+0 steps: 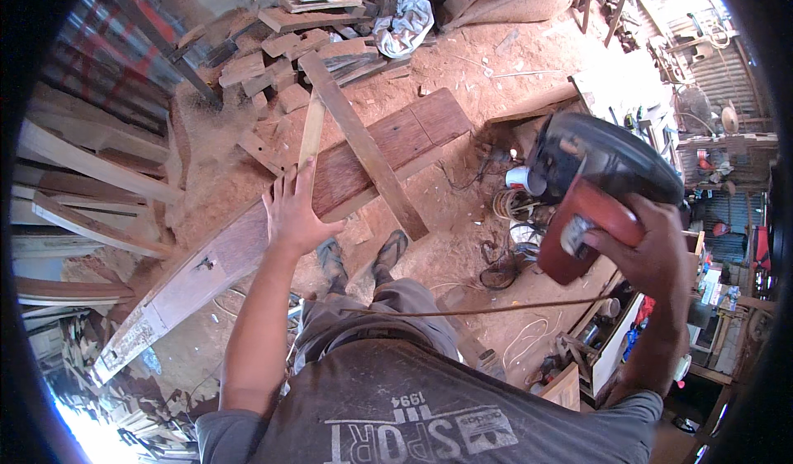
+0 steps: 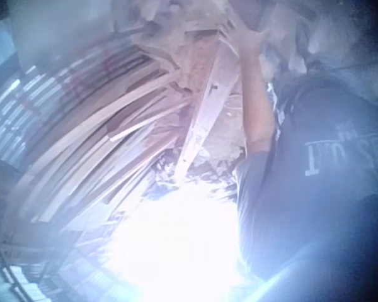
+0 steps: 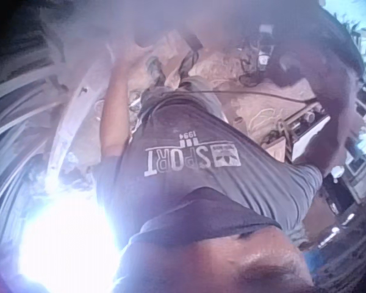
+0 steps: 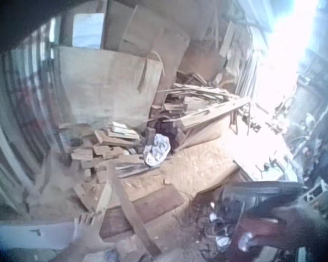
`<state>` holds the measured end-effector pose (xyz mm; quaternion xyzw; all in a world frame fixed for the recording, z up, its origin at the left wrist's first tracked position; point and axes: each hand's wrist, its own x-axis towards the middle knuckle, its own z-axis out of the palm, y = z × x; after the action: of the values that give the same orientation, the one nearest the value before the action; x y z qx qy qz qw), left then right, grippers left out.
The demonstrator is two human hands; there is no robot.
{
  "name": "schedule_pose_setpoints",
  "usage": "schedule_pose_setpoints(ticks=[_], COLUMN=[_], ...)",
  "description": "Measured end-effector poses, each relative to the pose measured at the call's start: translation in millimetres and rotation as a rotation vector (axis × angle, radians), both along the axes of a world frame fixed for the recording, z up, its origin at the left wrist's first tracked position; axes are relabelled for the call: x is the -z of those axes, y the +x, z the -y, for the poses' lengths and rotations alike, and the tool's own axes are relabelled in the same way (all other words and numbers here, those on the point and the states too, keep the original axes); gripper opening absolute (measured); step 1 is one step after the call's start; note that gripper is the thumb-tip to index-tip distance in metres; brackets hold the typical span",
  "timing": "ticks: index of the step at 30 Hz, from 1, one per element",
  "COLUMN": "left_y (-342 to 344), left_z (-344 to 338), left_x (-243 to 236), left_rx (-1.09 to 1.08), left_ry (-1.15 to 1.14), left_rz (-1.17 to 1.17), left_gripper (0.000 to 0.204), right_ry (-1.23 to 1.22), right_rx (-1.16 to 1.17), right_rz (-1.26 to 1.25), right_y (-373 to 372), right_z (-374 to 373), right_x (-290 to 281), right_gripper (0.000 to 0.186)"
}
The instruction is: The person uses a handheld circular saw to cut a long wooden plank into smaller pieces. They repeatedly position the plank, cut it, and move the resulting pieces aside in a cluttered workshop.
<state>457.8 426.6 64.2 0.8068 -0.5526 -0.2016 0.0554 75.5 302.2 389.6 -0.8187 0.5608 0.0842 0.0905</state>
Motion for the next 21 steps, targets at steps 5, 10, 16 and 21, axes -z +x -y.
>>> schedule_pose_setpoints(ticks=[5, 10, 16, 21], left_y=[0.1, 0.2, 1.7, 2.2], left_z=[-0.8, -1.9, -6.0, -5.6], left_x=[3.5, 1.8, 11.2, 10.3], left_rx=[0.016, 0.007, 0.022, 0.008], left_ry=[-0.014, -0.087, -0.134, -0.148], left_rz=[-0.005, 0.030, 0.050, 0.011], left_gripper=[0.137, 0.136, 0.134, 0.131], right_ry=[-0.107, 0.151, 0.173, 0.203], right_rx=[0.273, 0.585, 0.470, 0.462], right_rz=[0.378, 1.050, 0.949, 0.935], right_y=[-6.4, 24.2, 67.3, 77.7], right_z=[-27.7, -59.9, -85.7, -87.4], right_x=[84.3, 167.8, 198.9, 202.1], right_gripper=[0.046, 0.038, 0.041, 0.038])
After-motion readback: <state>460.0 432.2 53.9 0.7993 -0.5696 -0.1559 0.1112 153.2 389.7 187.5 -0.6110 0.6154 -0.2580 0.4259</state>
